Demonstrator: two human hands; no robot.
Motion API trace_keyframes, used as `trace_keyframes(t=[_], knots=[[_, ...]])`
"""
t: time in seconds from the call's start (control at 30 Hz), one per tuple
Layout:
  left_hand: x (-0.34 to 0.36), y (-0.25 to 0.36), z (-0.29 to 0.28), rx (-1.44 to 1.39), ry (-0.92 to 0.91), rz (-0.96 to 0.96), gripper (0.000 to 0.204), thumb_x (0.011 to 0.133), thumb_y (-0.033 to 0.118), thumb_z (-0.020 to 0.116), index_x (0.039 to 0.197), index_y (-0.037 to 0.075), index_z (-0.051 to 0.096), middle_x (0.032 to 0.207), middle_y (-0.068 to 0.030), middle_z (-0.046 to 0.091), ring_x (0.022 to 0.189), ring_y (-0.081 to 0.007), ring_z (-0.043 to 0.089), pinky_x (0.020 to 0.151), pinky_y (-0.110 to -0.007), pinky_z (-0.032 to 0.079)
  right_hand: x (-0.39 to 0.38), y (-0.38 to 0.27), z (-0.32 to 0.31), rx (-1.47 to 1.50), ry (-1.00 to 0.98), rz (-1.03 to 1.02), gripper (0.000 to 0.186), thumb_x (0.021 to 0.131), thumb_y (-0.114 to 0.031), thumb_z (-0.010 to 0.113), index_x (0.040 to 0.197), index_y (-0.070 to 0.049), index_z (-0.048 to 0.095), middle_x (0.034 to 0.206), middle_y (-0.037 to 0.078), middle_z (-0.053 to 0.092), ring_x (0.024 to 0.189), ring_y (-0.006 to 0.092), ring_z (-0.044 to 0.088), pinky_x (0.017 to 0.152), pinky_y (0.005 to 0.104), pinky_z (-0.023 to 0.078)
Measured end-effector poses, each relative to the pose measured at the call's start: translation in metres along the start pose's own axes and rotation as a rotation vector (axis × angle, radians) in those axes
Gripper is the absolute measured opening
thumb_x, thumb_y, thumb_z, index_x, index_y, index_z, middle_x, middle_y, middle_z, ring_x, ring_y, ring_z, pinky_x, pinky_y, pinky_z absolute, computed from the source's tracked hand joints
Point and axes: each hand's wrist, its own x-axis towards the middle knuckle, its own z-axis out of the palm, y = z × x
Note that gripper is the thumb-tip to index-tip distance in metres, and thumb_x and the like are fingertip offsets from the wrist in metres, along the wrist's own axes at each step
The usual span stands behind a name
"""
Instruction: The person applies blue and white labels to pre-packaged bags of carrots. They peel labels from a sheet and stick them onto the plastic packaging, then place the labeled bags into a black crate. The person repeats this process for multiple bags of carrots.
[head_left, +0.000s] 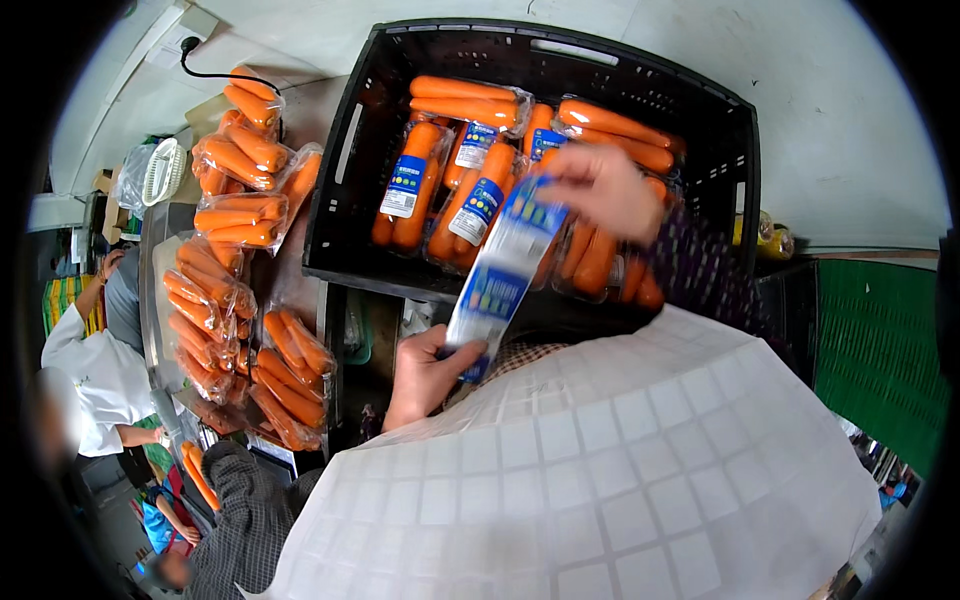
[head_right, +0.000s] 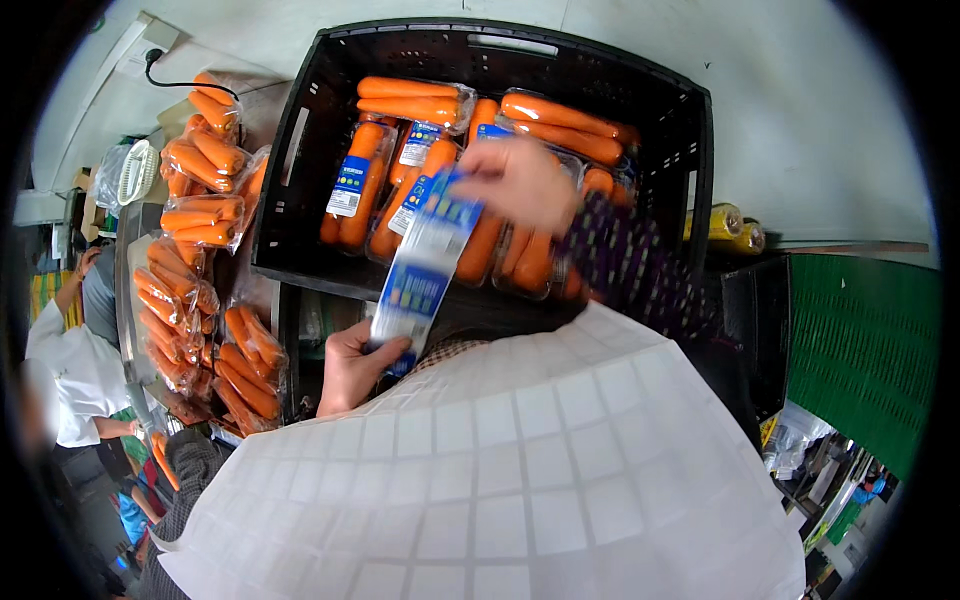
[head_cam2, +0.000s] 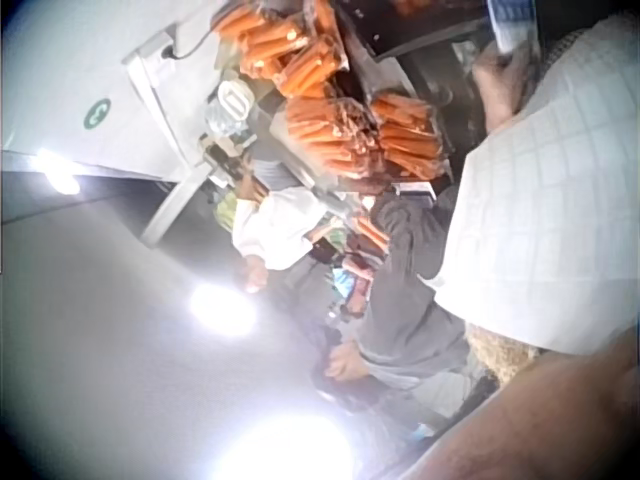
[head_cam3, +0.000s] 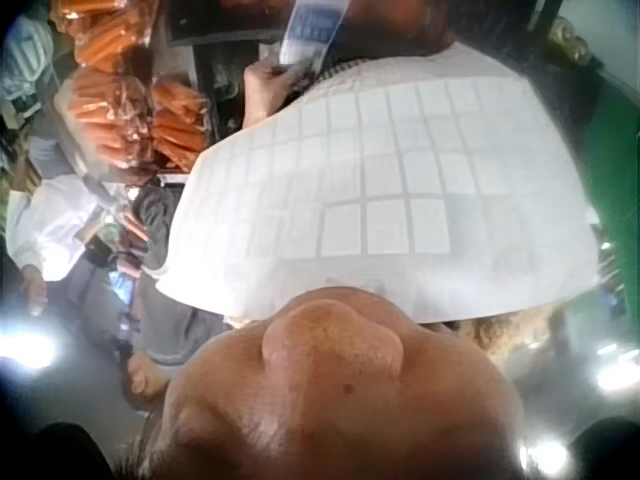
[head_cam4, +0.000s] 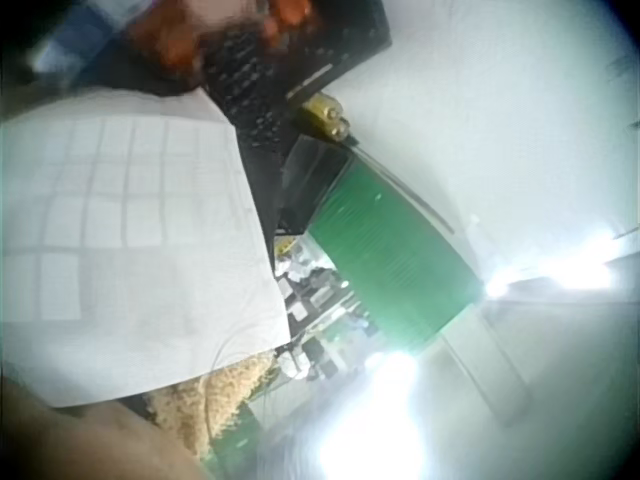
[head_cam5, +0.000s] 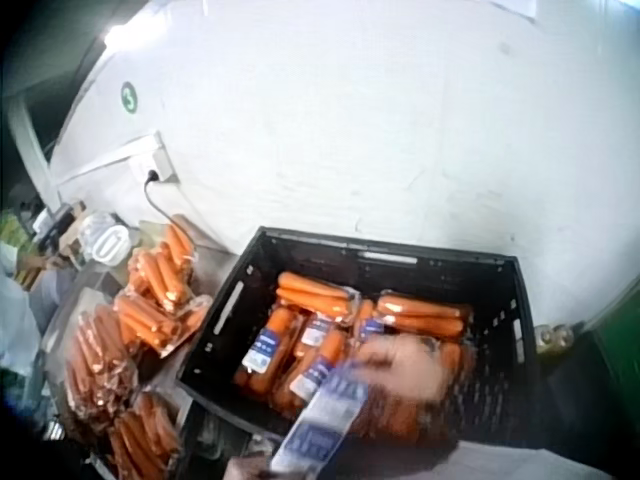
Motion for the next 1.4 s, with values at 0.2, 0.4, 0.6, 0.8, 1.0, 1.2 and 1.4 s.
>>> trace_keyframes(t=[0.2, 0.4, 0.6, 0.8, 1.0, 1.2, 1.4], knots=[[0.000, 0.019, 0.006, -0.161, 0.004, 0.035, 0.011, 0.085, 0.006, 0.069, 0.094, -0.001, 0.069, 0.079, -0.0011, 0.065, 0.072, -0.0042, 0.055, 0.064, -0.022, 0.046, 0.048, 0.104, -0.003, -0.683, 0.000, 0.042, 0.042, 0.073, -0.037, 0.078, 0.093, -0.004, 0.062, 0.081, 0.012, 0.065, 0.078, 0.0273, 0.064, 0.069, 0.0362, 0.051], [0.000, 0.009, 0.000, -0.113, 0.006, 0.226, 0.011, 0.087, 0.004, 0.066, 0.097, -0.001, 0.066, 0.090, -0.0048, 0.063, 0.080, -0.0093, 0.056, 0.072, -0.024, 0.045, 0.040, 0.058, 0.022, -1.121, -0.038, 0.238, 0.055, 0.073, -0.040, 0.077, 0.112, -0.005, 0.061, 0.094, 0.014, 0.066, 0.096, 0.0333, 0.064, 0.085, 0.0406, 0.051], [0.008, 0.011, -0.004, -0.148, -0.032, 0.246, 0.018, 0.088, 0.004, 0.065, 0.105, 0.001, 0.067, 0.094, -0.0049, 0.062, 0.085, -0.0109, 0.057, 0.077, -0.025, 0.045, 0.041, 0.083, 0.012, -0.780, -0.317, 0.172, 0.053, 0.076, -0.043, 0.076, 0.110, -0.004, 0.064, 0.102, 0.012, 0.068, 0.094, 0.0282, 0.065, 0.085, 0.0362, 0.051], [0.018, 0.023, 0.009, 0.112, 0.080, 0.527, 0.023, 0.081, -0.001, 0.068, 0.104, 0.001, 0.067, 0.103, -0.0083, 0.063, 0.092, -0.0140, 0.059, 0.080, -0.027, 0.046, -0.019, 0.005, 0.051, 0.029, -0.282, -0.040, 0.024, 0.082, -0.012, 0.072, 0.101, -0.001, 0.064, 0.089, 0.007, 0.068, 0.081, 0.0105, 0.062, 0.072, 0.0262, 0.051], [0.008, 0.040, 0.026, -0.128, -0.180, 0.090, 0.020, 0.080, 0.001, 0.071, 0.100, -0.002, 0.068, 0.087, -0.0052, 0.070, 0.079, -0.0070, 0.060, 0.073, -0.025, 0.050, -0.067, -0.012, 0.057, -0.110, -0.165, -0.101, 0.015, 0.081, -0.012, 0.072, 0.091, -0.004, 0.064, 0.079, 0.009, 0.066, 0.073, 0.0159, 0.065, 0.066, 0.0286, 0.050], [-0.006, 0.016, 0.033, -0.077, -0.191, 0.010, 0.022, 0.084, 0.005, 0.070, 0.105, -0.002, 0.068, 0.087, -0.0045, 0.071, 0.077, -0.0054, 0.059, 0.070, -0.024, 0.050, -0.037, -0.007, -0.075, -0.209, 0.217, 0.103, 0.013, 0.089, -0.012, 0.066, 0.094, -0.002, 0.059, 0.085, 0.006, 0.067, 0.073, 0.0088, 0.063, 0.064, 0.0248, 0.052], [0.005, 0.028, 0.034, -0.150, -0.137, 0.136, 0.020, 0.087, 0.003, 0.065, 0.106, -0.002, 0.065, 0.087, -0.0081, 0.069, 0.080, -0.0087, 0.060, 0.071, -0.026, 0.049, -0.039, 0.113, -0.063, -0.890, 0.042, 0.248, 0.046, 0.071, -0.031, 0.081, 0.095, -0.004, 0.052, 0.085, 0.012, 0.067, 0.083, 0.0302, 0.065, 0.077, 0.0367, 0.051]])
